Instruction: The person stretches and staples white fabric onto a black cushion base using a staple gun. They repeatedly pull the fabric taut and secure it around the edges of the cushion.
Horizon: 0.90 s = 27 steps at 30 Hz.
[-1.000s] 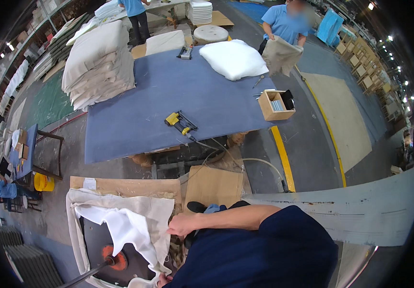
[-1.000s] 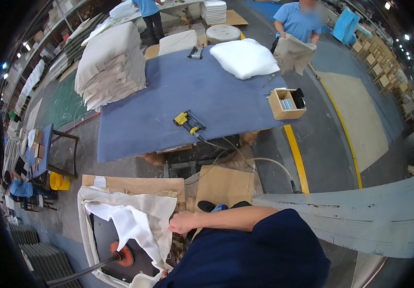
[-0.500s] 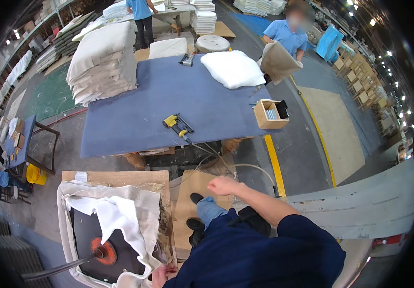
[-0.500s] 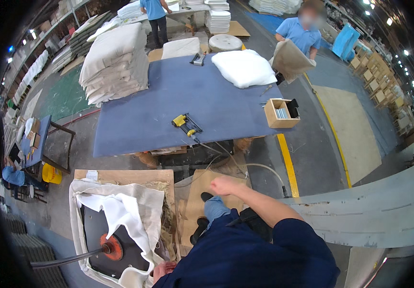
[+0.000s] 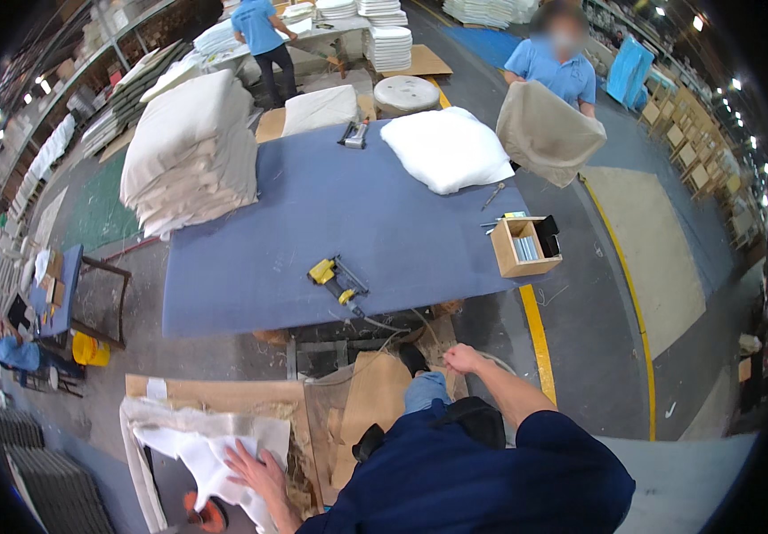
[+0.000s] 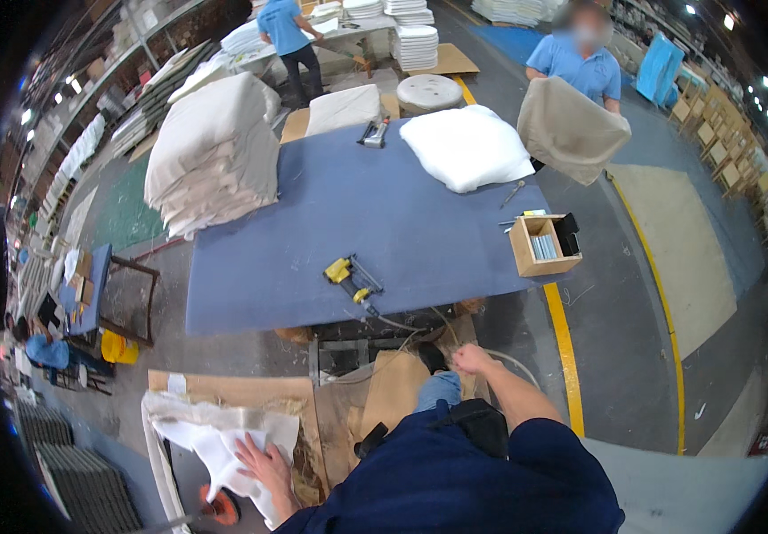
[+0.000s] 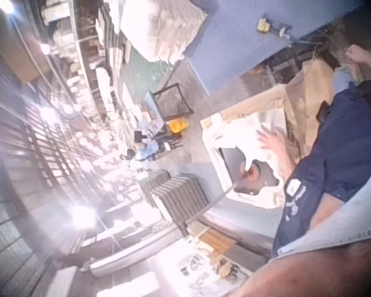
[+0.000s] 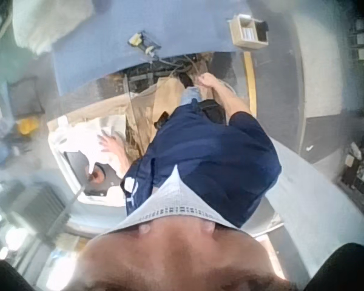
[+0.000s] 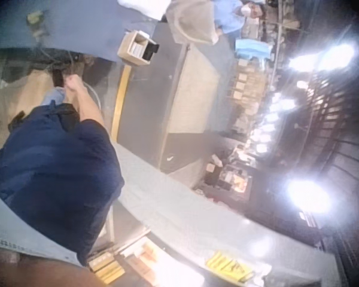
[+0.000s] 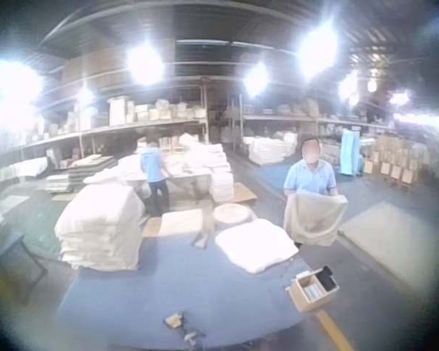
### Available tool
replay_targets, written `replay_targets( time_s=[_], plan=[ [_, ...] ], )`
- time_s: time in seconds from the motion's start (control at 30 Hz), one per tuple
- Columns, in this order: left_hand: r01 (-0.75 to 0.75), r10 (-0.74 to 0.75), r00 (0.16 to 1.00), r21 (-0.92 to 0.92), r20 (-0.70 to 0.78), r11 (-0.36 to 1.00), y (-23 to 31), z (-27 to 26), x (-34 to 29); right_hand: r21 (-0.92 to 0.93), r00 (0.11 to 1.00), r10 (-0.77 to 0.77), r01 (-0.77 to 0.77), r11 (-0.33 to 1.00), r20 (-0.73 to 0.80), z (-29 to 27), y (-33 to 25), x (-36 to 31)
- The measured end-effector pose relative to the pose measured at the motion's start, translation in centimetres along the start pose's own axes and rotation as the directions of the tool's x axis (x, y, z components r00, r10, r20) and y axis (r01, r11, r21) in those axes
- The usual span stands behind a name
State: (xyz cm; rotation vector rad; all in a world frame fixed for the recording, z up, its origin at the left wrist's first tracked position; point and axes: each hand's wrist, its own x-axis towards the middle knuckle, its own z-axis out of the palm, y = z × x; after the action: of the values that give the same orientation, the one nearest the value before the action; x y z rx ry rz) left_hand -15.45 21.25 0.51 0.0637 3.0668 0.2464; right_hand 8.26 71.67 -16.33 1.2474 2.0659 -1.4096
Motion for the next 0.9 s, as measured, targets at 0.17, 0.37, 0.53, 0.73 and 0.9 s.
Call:
replay_targets(
  time_s=[0.17, 0.37, 0.53, 0.73, 0.9],
  plan=[
    [0.097, -0.092, 0.995, 0.156, -0.043, 0.983, 1.2, 3.6, 0.2, 0.325, 0.951, 0.299, -0.259, 0.910, -0.078, -3.9, 7.7, 2.0],
    [0.240, -0.257, 0.966, 0.376, -0.006, 0.895, 2.5, 3.9, 0.9, 0.197, 0.979, 0.202, -0.191, 0.962, -0.038, -5.2, 13.1, 5.4],
    [0.240, -0.243, 0.969, 0.407, -0.045, 0.881, 0.7, 5.4, 2.4, 0.349, 0.971, 0.240, -0.224, 0.910, -0.003, -8.8, 8.6, 7.7],
    [0.156, 0.063, 0.970, 0.799, -0.235, 0.580, -0.7, 7.7, 1.5, 0.422, 0.981, 0.193, -0.161, 0.892, -0.033, -14.2, 3.3, 9.2],
    [0.162, 0.163, 0.919, 0.720, -0.359, 0.675, -1.9, 9.3, 1.4, 0.386, 0.967, 0.254, -0.231, 0.893, -0.009, -15.0, 4.1, 8.7]
  ],
)
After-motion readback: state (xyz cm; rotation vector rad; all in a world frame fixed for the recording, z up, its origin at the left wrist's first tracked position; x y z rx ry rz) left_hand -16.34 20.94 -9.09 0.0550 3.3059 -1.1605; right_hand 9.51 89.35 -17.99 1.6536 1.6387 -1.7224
